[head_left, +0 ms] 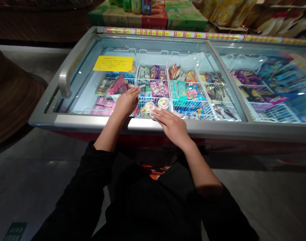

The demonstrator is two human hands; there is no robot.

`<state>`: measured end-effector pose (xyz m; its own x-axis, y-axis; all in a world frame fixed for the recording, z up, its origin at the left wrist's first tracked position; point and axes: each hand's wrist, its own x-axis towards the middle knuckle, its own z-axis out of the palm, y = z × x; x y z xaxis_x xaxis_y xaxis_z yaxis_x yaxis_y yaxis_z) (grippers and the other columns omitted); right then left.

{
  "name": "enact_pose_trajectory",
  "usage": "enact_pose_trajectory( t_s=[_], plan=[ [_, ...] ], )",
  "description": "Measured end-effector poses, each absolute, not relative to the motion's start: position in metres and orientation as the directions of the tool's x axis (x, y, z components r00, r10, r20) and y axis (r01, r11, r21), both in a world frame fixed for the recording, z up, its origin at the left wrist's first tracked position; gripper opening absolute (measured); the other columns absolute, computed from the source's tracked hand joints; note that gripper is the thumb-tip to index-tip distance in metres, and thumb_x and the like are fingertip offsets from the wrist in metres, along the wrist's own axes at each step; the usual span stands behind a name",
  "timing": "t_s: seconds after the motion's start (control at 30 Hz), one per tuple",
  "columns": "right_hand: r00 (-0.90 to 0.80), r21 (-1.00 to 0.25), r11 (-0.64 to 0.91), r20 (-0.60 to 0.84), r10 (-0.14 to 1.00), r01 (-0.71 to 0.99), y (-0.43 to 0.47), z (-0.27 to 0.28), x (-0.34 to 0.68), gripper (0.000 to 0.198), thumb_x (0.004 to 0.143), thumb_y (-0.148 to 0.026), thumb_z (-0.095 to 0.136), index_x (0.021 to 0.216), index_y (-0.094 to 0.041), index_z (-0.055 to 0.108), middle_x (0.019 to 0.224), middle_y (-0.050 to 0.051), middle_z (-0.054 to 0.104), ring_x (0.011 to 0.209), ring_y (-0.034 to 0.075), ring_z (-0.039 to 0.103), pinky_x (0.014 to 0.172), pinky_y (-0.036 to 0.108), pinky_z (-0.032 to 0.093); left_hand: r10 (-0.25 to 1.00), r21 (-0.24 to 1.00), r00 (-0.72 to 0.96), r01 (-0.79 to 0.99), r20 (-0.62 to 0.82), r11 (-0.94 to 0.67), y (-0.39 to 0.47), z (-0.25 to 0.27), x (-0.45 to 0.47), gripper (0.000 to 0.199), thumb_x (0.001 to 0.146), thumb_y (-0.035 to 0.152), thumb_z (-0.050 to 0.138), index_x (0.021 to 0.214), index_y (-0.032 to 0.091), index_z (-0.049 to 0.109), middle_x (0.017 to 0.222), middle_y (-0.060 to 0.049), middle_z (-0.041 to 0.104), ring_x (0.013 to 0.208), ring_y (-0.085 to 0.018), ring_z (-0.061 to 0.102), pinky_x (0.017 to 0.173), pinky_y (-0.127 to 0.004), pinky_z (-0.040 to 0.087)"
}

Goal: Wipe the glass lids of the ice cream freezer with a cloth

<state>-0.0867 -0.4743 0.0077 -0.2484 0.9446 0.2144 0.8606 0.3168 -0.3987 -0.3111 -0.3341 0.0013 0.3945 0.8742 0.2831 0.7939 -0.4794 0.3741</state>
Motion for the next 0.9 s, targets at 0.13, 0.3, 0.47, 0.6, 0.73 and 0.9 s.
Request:
enact_pose_trajectory(
  t_s=[0.13,0.3,0.47,0.6,0.73,0.9],
  plan=[
    [-0.333,-0.394,0.408,0.248,0.910,0.823,-0.486,0.005,-0.095,0.053,0.106,-0.016,0.045,0.145,-0.042,0.070,0.151,-0.005,0.068,0.145,0.026,0.060,0.122,0.048,0.048,0.846,0.305,0.467,0.791,0.257,-0.530,-0.358,0.010,-0.312,0.050,0.101,0.011,0.052,0.148,0.022,0.066,0.161,-0.008,0.059,0.152,-0.029,0.054,0.128,-0.048,0.044],
    [-0.300,-0.343,0.399,0.307,0.903,0.850,-0.512,0.000,-0.063,0.054,0.106,-0.014,0.043,0.145,-0.040,0.070,0.149,-0.002,0.070,0.141,0.027,0.062,0.119,0.048,0.049,0.818,0.270,0.501,0.777,0.282,-0.569,-0.407,-0.002,-0.322,0.049,0.102,0.015,0.049,0.149,0.015,0.063,0.159,-0.012,0.060,0.150,-0.027,0.056,0.127,-0.043,0.046],
    [-0.136,-0.313,0.301,0.454,0.881,0.901,-0.501,-0.013,-0.095,0.047,0.105,-0.013,0.049,0.142,-0.030,0.073,0.139,0.005,0.077,0.132,0.029,0.068,0.116,0.047,0.051,0.833,0.323,0.372,0.795,0.409,-0.513,-0.427,-0.020,-0.322,0.050,0.103,0.018,0.049,0.150,0.020,0.064,0.157,-0.009,0.062,0.148,-0.026,0.058,0.125,-0.043,0.049],
    [-0.246,-0.319,0.413,0.452,0.858,0.853,-0.492,-0.019,-0.136,0.046,0.105,-0.010,0.051,0.140,-0.029,0.074,0.144,0.004,0.074,0.135,0.026,0.066,0.119,0.044,0.049,0.831,0.315,0.354,0.803,0.428,-0.505,-0.426,-0.023,-0.321,0.047,0.104,0.019,0.047,0.148,0.020,0.065,0.155,-0.010,0.064,0.146,-0.026,0.061,0.121,-0.043,0.052],
    [-0.353,-0.286,0.512,0.460,0.815,0.810,-0.512,-0.017,-0.123,0.051,0.106,-0.007,0.046,0.142,-0.031,0.073,0.147,0.000,0.072,0.141,0.024,0.062,0.120,0.042,0.049,0.815,0.293,0.382,0.796,0.436,-0.530,-0.426,-0.022,-0.323,0.046,0.105,0.019,0.047,0.147,0.018,0.066,0.154,-0.011,0.065,0.145,-0.026,0.061,0.120,-0.042,0.053],
    [-0.263,-0.269,0.411,0.452,0.853,0.871,-0.522,-0.012,-0.079,0.048,0.108,-0.014,0.048,0.147,-0.030,0.069,0.146,0.003,0.072,0.141,0.027,0.063,0.120,0.046,0.051,0.819,0.314,0.363,0.793,0.445,-0.522,-0.429,-0.023,-0.323,0.046,0.104,0.019,0.048,0.147,0.020,0.066,0.153,-0.011,0.066,0.145,-0.026,0.061,0.121,-0.041,0.051]
  ],
)
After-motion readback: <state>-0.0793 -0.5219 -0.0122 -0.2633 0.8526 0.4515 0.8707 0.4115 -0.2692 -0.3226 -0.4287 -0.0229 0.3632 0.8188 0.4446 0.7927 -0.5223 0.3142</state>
